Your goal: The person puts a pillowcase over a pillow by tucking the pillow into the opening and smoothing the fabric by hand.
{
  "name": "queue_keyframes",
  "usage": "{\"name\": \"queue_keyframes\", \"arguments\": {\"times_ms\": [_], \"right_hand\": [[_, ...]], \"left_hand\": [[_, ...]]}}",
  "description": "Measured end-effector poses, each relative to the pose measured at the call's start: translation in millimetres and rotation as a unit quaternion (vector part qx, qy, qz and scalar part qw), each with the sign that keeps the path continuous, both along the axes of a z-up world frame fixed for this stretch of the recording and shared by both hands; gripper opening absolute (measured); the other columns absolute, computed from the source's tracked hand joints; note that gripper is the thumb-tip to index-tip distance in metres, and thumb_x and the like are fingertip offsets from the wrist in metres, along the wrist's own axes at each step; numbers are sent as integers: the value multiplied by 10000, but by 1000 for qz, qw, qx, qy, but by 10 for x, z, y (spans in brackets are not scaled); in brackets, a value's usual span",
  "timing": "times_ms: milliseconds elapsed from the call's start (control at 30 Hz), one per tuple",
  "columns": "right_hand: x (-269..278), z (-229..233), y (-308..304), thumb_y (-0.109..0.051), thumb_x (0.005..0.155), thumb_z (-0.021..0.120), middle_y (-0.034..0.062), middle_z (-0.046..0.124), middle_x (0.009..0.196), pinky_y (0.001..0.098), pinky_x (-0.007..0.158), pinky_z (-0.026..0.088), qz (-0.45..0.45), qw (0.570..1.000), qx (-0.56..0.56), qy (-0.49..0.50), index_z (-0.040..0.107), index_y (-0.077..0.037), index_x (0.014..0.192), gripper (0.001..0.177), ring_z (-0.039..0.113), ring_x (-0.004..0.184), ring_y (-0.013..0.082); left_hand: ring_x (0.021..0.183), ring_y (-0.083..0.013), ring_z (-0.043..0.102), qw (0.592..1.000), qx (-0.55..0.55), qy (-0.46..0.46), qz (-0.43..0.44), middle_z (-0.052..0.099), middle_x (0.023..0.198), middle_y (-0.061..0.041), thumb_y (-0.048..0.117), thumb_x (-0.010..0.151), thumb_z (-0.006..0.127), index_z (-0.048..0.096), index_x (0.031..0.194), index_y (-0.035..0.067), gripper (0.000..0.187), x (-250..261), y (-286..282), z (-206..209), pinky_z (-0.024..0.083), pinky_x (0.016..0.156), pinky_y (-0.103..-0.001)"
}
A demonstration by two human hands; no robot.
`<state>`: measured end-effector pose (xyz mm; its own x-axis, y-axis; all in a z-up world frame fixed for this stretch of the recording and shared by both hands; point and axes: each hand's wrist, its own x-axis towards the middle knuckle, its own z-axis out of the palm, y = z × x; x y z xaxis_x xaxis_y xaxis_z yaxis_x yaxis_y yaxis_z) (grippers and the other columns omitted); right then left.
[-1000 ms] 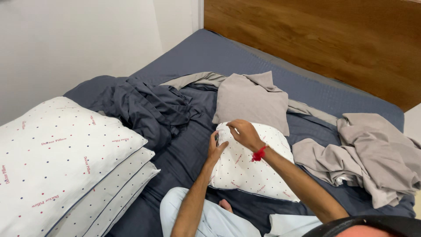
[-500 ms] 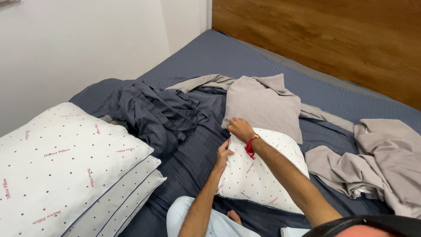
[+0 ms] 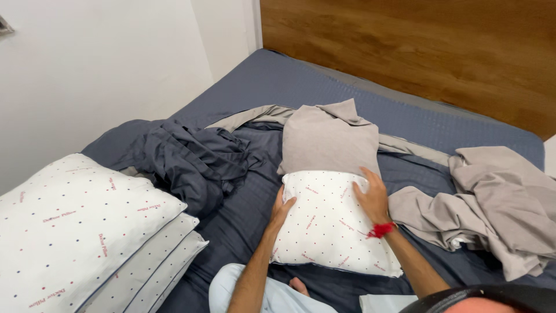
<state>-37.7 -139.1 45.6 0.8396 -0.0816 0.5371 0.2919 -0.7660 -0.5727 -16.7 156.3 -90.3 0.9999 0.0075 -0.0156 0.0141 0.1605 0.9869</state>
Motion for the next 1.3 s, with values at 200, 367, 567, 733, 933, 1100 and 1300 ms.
{"name": "queue_keyframes", "arguments": {"times_ms": [200,367,567,733,933,1100,1300], "right_hand": [[-337,-355,-786,-242,895,716,191,658,1286,366,1023,470,30,840,405,359,342,-74,1552,774,624,1207,259],[-628,281,-621,-167,809,745,163,661,1329,374,922,534,174,814,435,343,461,-21,1495,756,649,1160,251],[-992,233,-829,-134,817,758,150,652,1351,325,956,524,122,874,323,343,489,-43,1476,717,655,1177,222],[-1111,-373,-998,-169,901,691,147,645,1381,306,998,481,89,855,411,303,530,-16,1467,608,612,1229,193],[-1078,-658,-1167,-156,928,671,176,642,1398,301,1013,470,79,848,453,262,571,21,1443,554,611,1232,205],[-1029,-677,-1137,-223,915,655,227,566,1445,323,1024,474,42,851,444,277,486,-38,1509,645,586,1266,244],[-1002,-664,-1084,-330,885,650,193,464,1543,342,1115,384,85,844,418,324,359,-71,1571,789,479,1402,256]], "left_hand": [[1337,-261,512,992,-75,-61,-75,535,1468,-180,141,840,700,364,1548,11,794,169,-175,-90,389,1117,-329],[1306,-269,538,994,-11,-109,-30,562,1446,-190,96,797,682,415,1530,-26,790,-257,-134,377,403,1100,-328],[1402,-262,454,991,48,-125,-18,471,1530,-163,69,773,708,332,1555,1,870,-818,-223,465,319,1164,-339],[1352,-263,521,998,42,-19,-32,535,1480,-164,97,736,701,353,1552,71,887,-690,-233,300,394,1120,-341],[1325,-294,562,990,124,30,62,549,1465,-162,213,749,756,415,1526,89,858,-541,-73,234,463,1072,-377],[1432,-282,412,990,70,75,98,403,1575,-169,323,857,725,314,1605,123,876,-229,19,326,380,1128,-383],[1429,-260,449,999,21,39,-11,426,1590,-140,239,816,731,300,1599,105,903,-169,-206,480,377,1141,-344]]}}
